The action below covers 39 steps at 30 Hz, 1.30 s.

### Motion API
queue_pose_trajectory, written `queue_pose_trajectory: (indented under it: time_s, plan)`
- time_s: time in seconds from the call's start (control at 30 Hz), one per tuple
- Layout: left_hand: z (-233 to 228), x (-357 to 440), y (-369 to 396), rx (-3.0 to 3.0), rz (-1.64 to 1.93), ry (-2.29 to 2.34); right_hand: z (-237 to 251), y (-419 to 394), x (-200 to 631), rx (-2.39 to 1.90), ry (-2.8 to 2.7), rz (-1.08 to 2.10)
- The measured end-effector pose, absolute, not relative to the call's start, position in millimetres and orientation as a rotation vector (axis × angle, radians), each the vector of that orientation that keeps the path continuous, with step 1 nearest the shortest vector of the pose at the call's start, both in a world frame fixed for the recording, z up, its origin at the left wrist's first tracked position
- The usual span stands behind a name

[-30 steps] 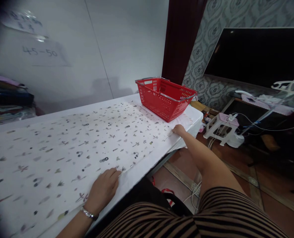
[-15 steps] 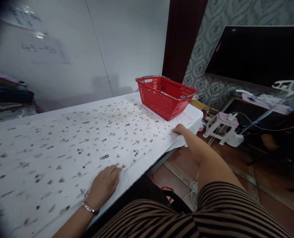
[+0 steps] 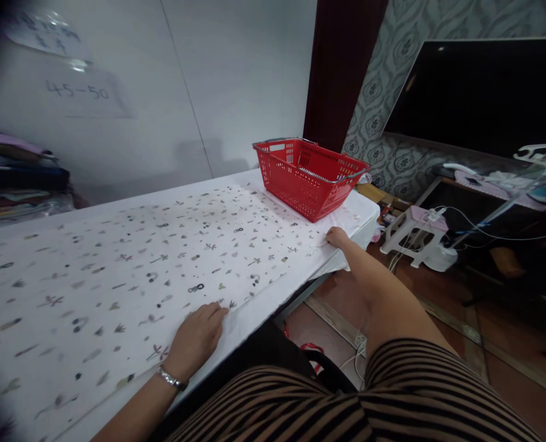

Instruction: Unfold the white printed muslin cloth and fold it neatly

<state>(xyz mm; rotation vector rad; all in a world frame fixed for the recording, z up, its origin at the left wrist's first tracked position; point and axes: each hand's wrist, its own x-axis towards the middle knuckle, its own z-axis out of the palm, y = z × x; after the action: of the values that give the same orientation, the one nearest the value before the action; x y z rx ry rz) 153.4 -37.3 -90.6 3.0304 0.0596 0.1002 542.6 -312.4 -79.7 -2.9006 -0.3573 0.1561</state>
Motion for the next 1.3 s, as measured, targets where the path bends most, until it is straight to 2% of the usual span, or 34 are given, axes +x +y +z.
queue_pose_trajectory:
  time_s: [0.27,0.57,1.3]
  plan:
    - [-90.1,154.4,-37.2,2.997,0.164,0.051,-82.9,-321.1,521.0,-2.86,-0.597,-0.08]
    - [-93.6,154.0,-36.6,2.998,0.187,0.061,-101.9,-327.5,498.2,-2.495,-1.512,-0.202]
    - [-93.2,153.2,-37.8,3.003,0.232,0.045,-92.8,-332.6,490.2,-2.751,-1.604,-0.197]
